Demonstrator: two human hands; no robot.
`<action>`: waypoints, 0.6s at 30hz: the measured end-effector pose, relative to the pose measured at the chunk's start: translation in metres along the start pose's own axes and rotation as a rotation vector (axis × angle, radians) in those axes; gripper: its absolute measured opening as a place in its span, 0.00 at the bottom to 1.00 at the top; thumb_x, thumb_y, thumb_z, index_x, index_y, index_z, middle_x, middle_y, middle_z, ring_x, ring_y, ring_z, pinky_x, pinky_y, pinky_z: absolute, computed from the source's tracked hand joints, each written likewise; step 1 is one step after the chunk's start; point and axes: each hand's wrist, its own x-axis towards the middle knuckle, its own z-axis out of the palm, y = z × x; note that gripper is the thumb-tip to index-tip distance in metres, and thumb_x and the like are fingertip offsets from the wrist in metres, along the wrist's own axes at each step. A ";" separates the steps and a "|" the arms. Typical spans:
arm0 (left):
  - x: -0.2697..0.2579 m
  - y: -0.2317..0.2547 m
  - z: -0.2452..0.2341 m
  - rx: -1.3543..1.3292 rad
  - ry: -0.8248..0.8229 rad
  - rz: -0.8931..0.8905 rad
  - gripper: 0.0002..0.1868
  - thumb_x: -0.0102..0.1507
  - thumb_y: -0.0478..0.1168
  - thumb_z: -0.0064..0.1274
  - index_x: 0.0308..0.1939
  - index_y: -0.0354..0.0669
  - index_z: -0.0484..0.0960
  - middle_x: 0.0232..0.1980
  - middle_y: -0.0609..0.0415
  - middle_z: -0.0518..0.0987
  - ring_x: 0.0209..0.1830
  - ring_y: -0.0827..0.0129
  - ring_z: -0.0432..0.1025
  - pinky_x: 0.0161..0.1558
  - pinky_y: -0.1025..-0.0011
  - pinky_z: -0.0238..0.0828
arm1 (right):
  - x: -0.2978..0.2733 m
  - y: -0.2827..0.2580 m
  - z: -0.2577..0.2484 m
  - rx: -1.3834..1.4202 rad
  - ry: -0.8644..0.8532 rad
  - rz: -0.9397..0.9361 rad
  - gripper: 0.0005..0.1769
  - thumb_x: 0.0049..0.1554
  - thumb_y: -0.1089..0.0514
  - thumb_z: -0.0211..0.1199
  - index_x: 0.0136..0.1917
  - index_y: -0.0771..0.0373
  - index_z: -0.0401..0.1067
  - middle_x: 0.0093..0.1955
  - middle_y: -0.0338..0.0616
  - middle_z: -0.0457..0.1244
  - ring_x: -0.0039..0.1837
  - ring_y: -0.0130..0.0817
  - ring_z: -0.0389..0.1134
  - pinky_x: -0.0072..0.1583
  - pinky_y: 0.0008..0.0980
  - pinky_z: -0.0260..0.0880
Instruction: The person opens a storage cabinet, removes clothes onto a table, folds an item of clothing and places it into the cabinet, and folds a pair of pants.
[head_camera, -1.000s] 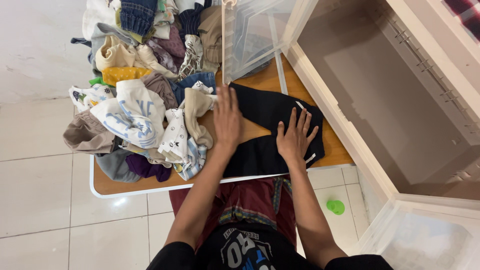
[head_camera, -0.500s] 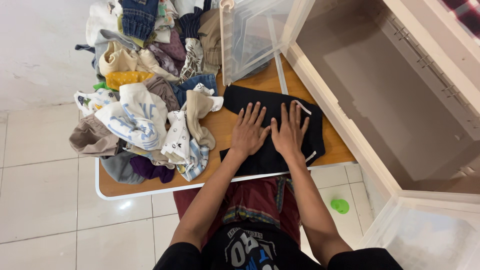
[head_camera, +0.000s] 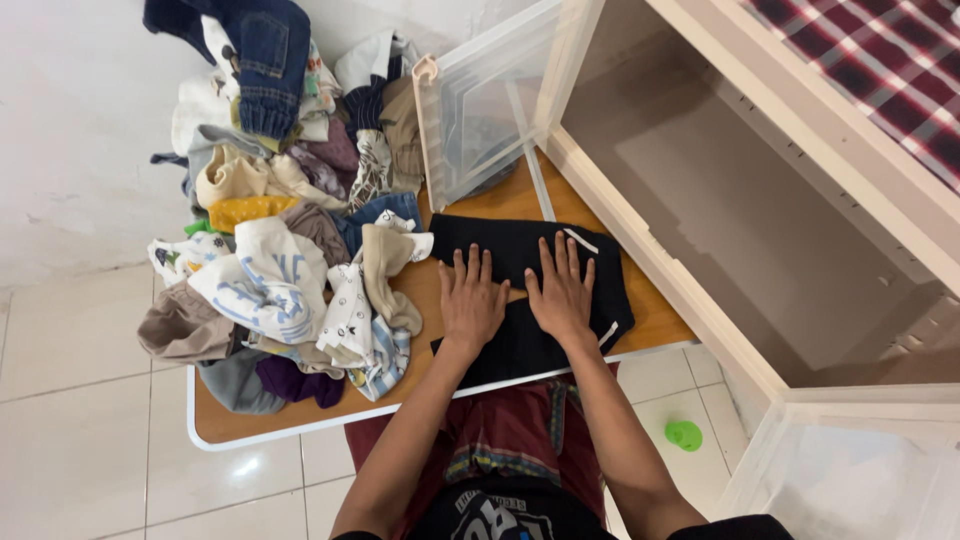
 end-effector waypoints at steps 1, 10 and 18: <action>0.004 0.000 -0.001 -0.015 -0.053 -0.027 0.34 0.70 0.58 0.41 0.72 0.38 0.67 0.77 0.43 0.62 0.79 0.45 0.52 0.76 0.43 0.40 | 0.002 -0.001 0.000 0.009 -0.008 -0.004 0.37 0.66 0.40 0.44 0.82 0.57 0.49 0.86 0.49 0.37 0.86 0.44 0.31 0.78 0.62 0.28; 0.023 0.003 0.033 -0.181 0.096 0.140 0.29 0.73 0.52 0.35 0.74 0.39 0.67 0.79 0.42 0.61 0.82 0.47 0.49 0.77 0.48 0.41 | 0.011 -0.009 0.008 0.100 0.038 -0.032 0.31 0.67 0.47 0.42 0.79 0.61 0.57 0.85 0.49 0.44 0.86 0.44 0.37 0.79 0.62 0.30; 0.017 0.000 0.021 -0.098 0.014 0.060 0.33 0.71 0.58 0.32 0.77 0.49 0.62 0.81 0.49 0.57 0.82 0.52 0.46 0.77 0.47 0.33 | 0.006 -0.007 0.004 0.065 0.021 -0.073 0.31 0.67 0.45 0.42 0.79 0.56 0.56 0.85 0.45 0.45 0.86 0.40 0.38 0.80 0.59 0.31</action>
